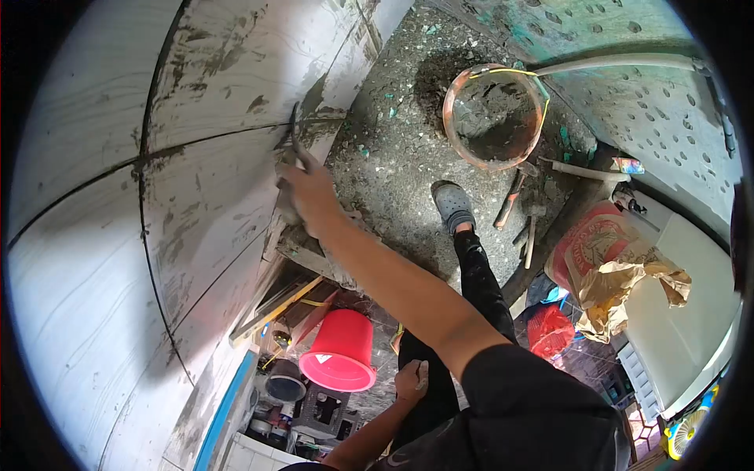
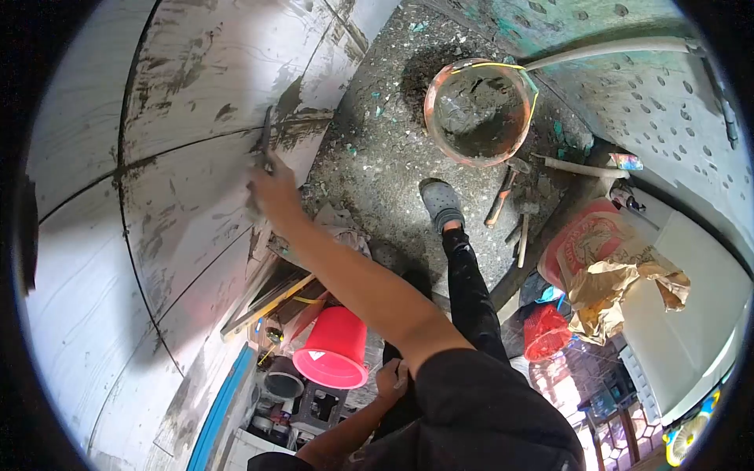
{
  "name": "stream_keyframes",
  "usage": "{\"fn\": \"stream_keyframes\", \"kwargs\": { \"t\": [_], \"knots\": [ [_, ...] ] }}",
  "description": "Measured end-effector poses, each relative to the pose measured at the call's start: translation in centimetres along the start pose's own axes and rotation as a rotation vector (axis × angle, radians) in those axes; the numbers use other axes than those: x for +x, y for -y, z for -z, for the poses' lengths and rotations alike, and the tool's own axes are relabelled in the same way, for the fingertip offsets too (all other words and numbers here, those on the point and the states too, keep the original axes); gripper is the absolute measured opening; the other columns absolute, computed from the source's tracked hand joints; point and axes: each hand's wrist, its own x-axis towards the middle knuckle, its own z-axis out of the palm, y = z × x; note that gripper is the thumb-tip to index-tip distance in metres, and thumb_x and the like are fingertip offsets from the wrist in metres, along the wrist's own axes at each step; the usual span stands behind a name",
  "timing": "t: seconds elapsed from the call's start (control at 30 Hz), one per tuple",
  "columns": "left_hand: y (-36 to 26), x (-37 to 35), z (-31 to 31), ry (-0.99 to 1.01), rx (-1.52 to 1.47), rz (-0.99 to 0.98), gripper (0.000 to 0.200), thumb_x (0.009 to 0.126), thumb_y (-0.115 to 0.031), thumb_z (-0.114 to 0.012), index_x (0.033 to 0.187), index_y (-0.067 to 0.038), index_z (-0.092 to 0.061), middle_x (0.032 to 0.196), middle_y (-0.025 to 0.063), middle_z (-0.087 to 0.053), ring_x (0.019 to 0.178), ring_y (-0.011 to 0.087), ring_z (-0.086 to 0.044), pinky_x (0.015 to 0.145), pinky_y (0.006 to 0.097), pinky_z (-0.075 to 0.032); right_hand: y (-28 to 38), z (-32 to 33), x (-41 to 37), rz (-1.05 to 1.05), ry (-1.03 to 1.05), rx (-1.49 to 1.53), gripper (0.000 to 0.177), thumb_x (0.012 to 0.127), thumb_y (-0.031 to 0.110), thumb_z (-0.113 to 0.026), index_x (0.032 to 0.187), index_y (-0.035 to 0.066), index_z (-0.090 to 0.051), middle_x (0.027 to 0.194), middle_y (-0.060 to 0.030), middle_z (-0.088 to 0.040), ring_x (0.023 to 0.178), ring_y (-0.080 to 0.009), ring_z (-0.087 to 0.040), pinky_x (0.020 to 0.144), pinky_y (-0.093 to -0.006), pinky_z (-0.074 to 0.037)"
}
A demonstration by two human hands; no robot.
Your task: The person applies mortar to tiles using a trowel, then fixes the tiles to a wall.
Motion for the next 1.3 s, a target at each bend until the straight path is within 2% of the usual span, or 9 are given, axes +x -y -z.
{"fn": "stream_keyframes", "kwargs": {
  "t": [0.1, 0.33, 0.47, 0.63, 0.77, 0.9, 1.07, 1.13, 1.3],
  "knots": [
    [-0.9, 0.3, 0.4, 0.007, 0.006, 0.022, 0.021, 0.082, -0.021, -0.051, 0.068, -0.005, -0.051, 0.061, 0.0159, -0.051, 0.059, 0.0359, -0.053, 0.051, 0.0405, -0.041, -0.4, 4.2, 2.3, -0.02, -0.136, -0.004, 0.034, 0.077, 0.013, -0.055, 0.108, 0.002, -0.05, 0.073, -0.0057, -0.053, 0.056, -0.0131, -0.05, 0.047, -0.0253, -0.042],
    [-1.0, 0.5, -0.2, 0.048, 0.042, 0.074, 0.023, 0.083, -0.024, -0.05, 0.069, -0.005, -0.051, 0.062, 0.0166, -0.052, 0.06, 0.0364, -0.053, 0.051, 0.0416, -0.041, 3.3, 6.6, 1.8, -0.252, 0.258, 0.058, 0.015, 0.077, 0.013, -0.054, 0.088, 0.002, -0.052, 0.068, -0.0079, -0.054, 0.047, -0.0148, -0.048, 0.041, -0.0303, -0.04],
    [-1.6, 0.8, 0.1, 0.085, 0.078, 0.107, 0.023, 0.083, -0.024, -0.049, 0.071, -0.005, -0.053, 0.063, 0.017, -0.053, 0.061, 0.0363, -0.054, 0.052, 0.0417, -0.041, 3.5, 9.8, 7.2, 0.025, 0.089, -0.25, 0.033, 0.076, 0.015, -0.054, 0.106, 0.001, -0.054, 0.078, -0.0086, -0.058, 0.064, -0.0145, -0.053, 0.057, -0.0268, -0.043],
    [-1.6, 0.8, -0.3, 0.056, 0.057, 0.08, 0.024, 0.082, -0.025, -0.05, 0.07, -0.005, -0.053, 0.063, 0.0169, -0.053, 0.062, 0.0362, -0.054, 0.052, 0.0425, -0.042, 0.9, 9.8, 6.3, 0.241, 0.169, -0.739, 0.05, 0.077, 0.012, -0.053, 0.124, 0.006, -0.041, 0.081, -0.0057, -0.058, 0.057, -0.0133, -0.053, 0.049, -0.0227, -0.041],
    [-1.9, 1.1, -0.3, 0.067, 0.065, 0.101, 0.023, 0.082, -0.025, -0.05, 0.07, -0.005, -0.053, 0.064, 0.0169, -0.054, 0.063, 0.0361, -0.055, 0.053, 0.0423, -0.043, 2.7, 10.6, 5.1, 0.014, 0.075, -0.373, 0.046, 0.077, 0.011, -0.052, 0.121, 0.008, -0.044, 0.083, -0.0052, -0.058, 0.063, -0.0133, -0.053, 0.051, -0.0231, -0.043],
    [-2.0, 1.2, -0.4, 0.068, 0.051, 0.092, 0.023, 0.082, -0.024, -0.05, 0.07, -0.005, -0.053, 0.064, 0.0172, -0.054, 0.062, 0.0365, -0.054, 0.053, 0.0421, -0.042, 9.8, 10.0, 12.5, 0.243, 0.145, 0.018, 0.024, 0.077, 0.008, -0.05, 0.101, 0.007, -0.047, 0.071, -0.0052, -0.053, 0.049, -0.0121, -0.048, 0.039, -0.0248, -0.039],
    [-2.7, 1.3, 0.0, 0.067, 0.028, 0.102, 0.024, 0.083, -0.024, -0.049, 0.069, -0.004, -0.052, 0.063, 0.0171, -0.053, 0.06, 0.0368, -0.053, 0.052, 0.0427, -0.041, 8.2, 5.4, 17.7, 0.304, -0.123, -0.361, 0.019, 0.078, 0.011, -0.051, 0.096, 0.005, -0.05, 0.071, -0.0064, -0.053, 0.047, -0.0128, -0.049, 0.038, -0.0252, -0.039],
    [-3.0, 1.5, 0.0, 0.055, 0.019, 0.073, 0.025, 0.083, -0.024, -0.049, 0.067, -0.004, -0.051, 0.062, 0.017, -0.052, 0.06, 0.0369, -0.053, 0.051, 0.0428, -0.04, 3.7, 7.2, 19.5, 0.786, -0.124, -0.422, 0.025, 0.077, 0.009, -0.053, 0.101, 0.004, -0.051, 0.071, -0.009, -0.053, 0.049, -0.0156, -0.05, 0.042, -0.0267, -0.041],
    [-3.4, 1.6, 0.3, 0.061, 0.025, 0.117, 0.026, 0.083, -0.023, -0.049, 0.065, -0.004, -0.049, 0.059, 0.0165, -0.05, 0.058, 0.0366, -0.052, 0.05, 0.0427, -0.039, 11.1, 10.6, 12.1, 0.181, -0.01, -0.253, 0.041, 0.078, 0.012, -0.049, 0.118, 0.007, -0.045, 0.07, -0.0062, -0.052, 0.051, -0.0141, -0.049, 0.045, -0.0263, -0.041]
  ]
}}
